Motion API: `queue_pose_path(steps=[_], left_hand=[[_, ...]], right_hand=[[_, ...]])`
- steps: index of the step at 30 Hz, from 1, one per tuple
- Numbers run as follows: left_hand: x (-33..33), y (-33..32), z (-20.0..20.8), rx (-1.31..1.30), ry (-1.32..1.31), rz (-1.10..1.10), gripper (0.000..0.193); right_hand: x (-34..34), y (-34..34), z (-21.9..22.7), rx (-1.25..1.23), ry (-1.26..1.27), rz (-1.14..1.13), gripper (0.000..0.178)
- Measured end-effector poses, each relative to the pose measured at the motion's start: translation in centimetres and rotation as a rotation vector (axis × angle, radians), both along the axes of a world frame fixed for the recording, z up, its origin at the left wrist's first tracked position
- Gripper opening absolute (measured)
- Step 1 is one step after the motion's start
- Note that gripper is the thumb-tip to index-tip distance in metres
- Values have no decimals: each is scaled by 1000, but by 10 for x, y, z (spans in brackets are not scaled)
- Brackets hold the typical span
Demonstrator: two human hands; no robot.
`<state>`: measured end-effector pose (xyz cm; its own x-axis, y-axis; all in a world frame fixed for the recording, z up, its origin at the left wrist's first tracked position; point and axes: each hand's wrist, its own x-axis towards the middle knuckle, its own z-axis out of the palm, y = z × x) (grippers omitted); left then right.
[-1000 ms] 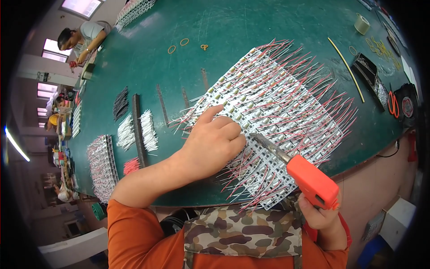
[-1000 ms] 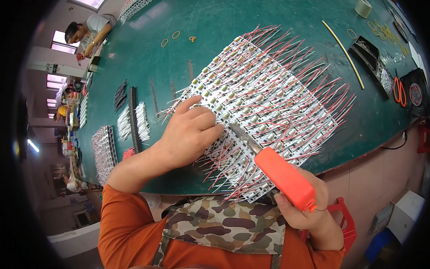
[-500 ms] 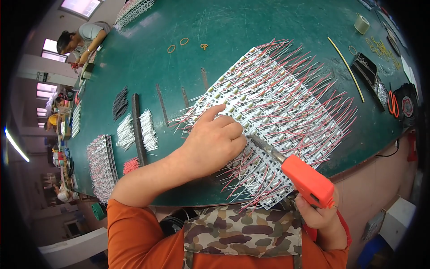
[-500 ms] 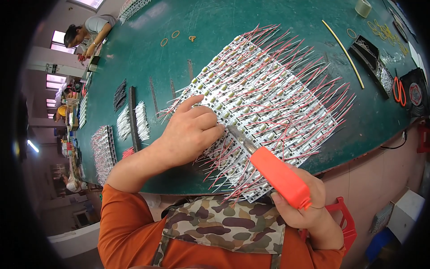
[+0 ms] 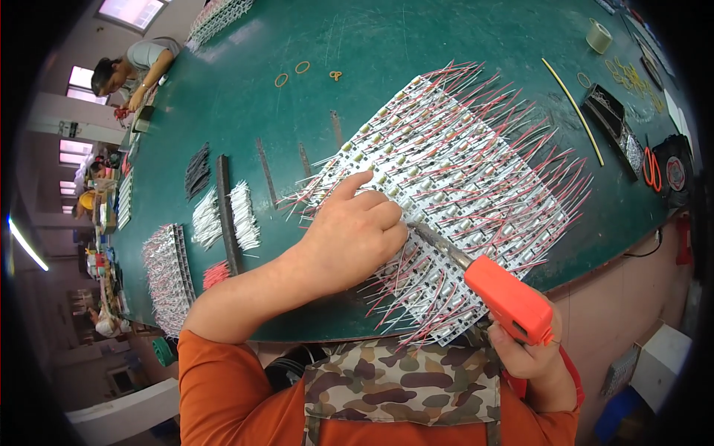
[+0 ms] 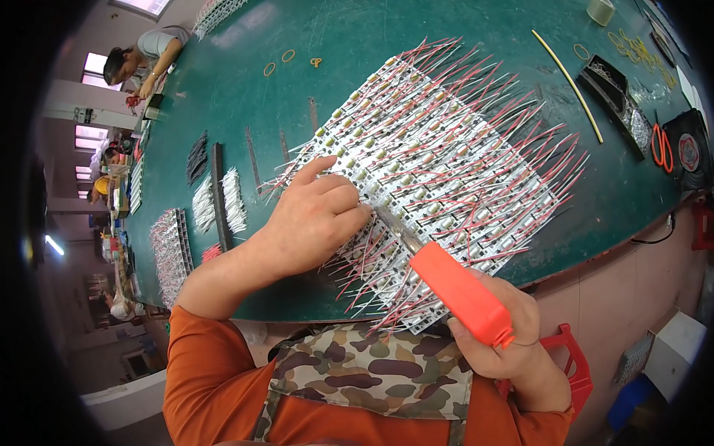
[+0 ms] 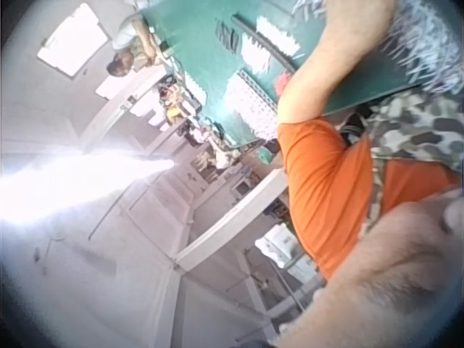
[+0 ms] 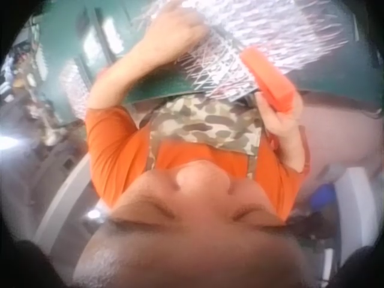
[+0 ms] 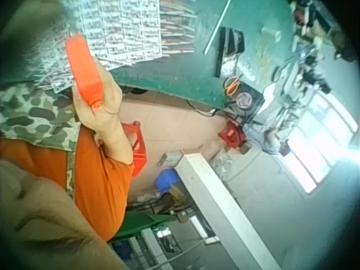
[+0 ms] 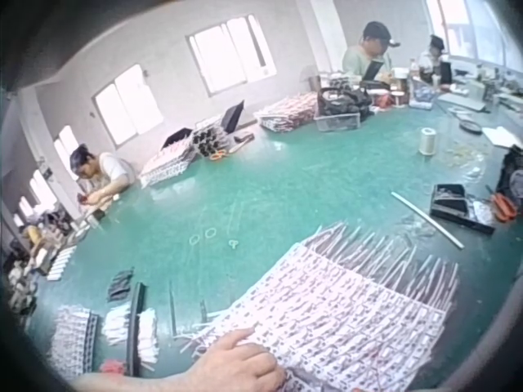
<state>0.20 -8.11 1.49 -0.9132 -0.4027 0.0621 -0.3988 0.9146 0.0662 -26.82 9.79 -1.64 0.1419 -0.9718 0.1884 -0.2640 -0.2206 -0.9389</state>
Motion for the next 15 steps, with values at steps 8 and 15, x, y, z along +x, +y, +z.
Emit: queue_pose_path(steps=[8,15], left_hand=[[0,-1,1,-8,-8,-4,14],[-1,1,1,3,-1,1,14]], right_hand=[[-2,4,0,-41,-14,-32,56],[-2,3,-1,-95,7,-46,56]])
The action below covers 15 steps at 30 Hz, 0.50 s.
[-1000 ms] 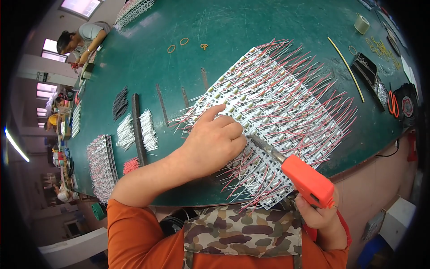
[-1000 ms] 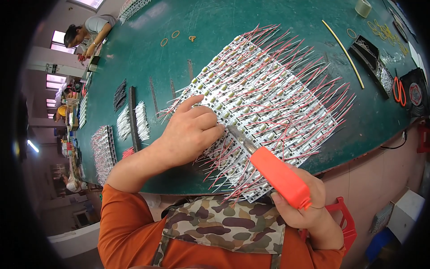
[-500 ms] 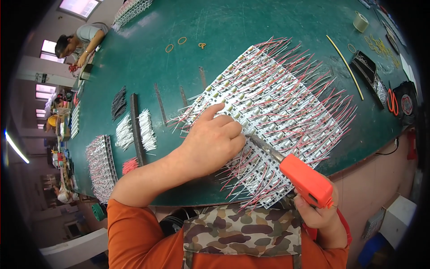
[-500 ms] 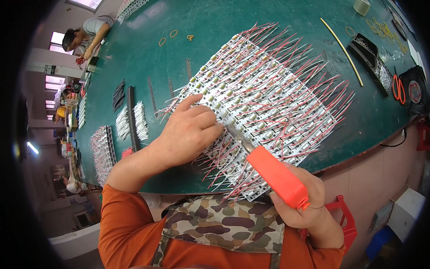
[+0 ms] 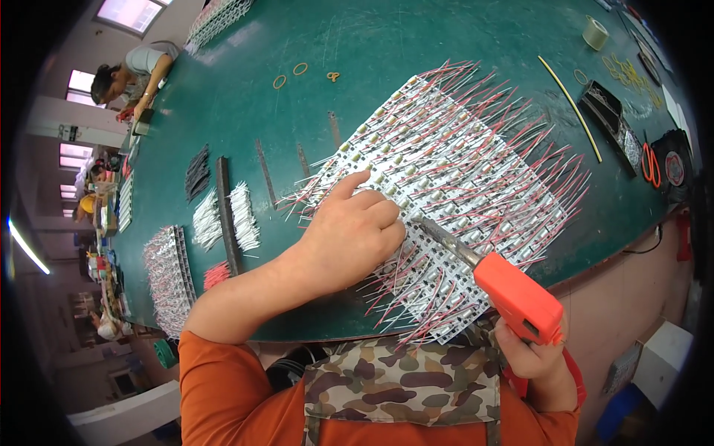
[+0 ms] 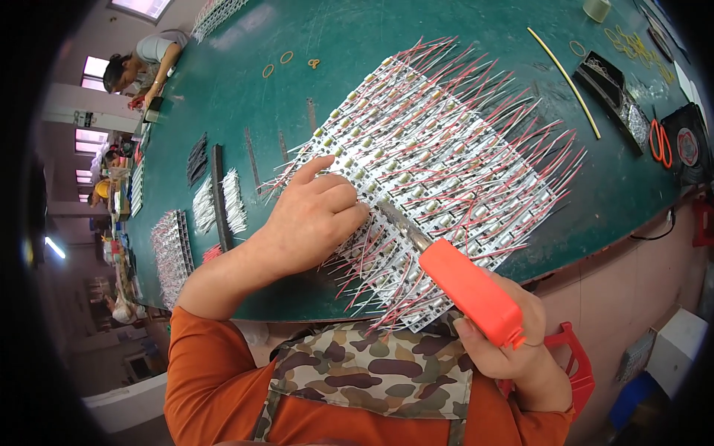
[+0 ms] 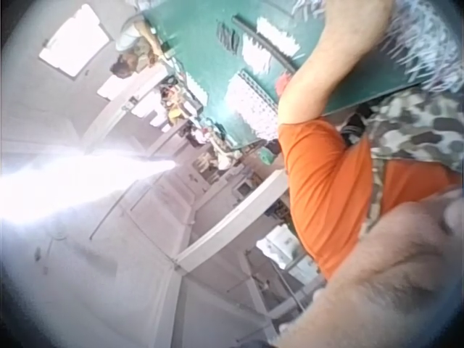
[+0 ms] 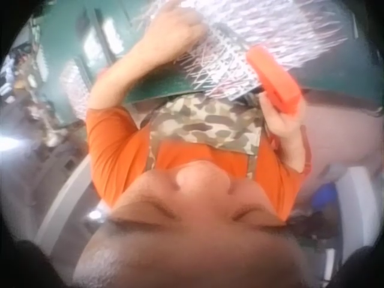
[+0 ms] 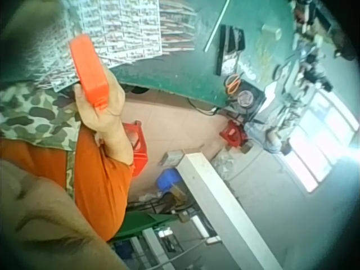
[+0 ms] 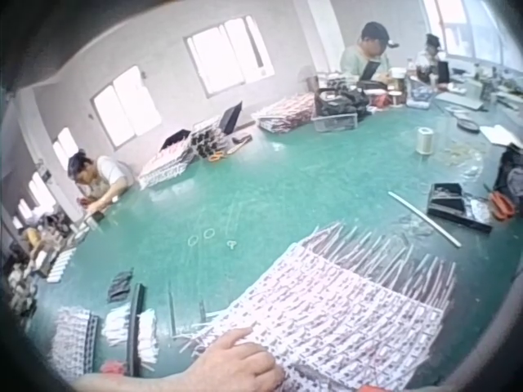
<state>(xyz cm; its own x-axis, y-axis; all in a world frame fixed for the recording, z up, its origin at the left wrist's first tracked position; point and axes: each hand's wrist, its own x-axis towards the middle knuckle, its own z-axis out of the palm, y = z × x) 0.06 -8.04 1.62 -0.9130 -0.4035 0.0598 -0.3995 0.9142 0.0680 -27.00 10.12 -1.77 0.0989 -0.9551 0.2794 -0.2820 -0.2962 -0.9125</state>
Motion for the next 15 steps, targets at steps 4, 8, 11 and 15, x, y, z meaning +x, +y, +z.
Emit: queue_pose_path(steps=[4,8,11,15], left_hand=[[2,1,0,16,13,26,15],[4,2,-2,12,136,60,18],[5,2,-5,29,180,59,22],[6,5,-9,38,147,41,18]], right_hand=[[-1,3,4,30,-14,-18,55],[-3,7,0,28,10,-30,54],[-5,9,-1,49,-24,-28,54],[-4,13,-8,15,-37,-44,56]])
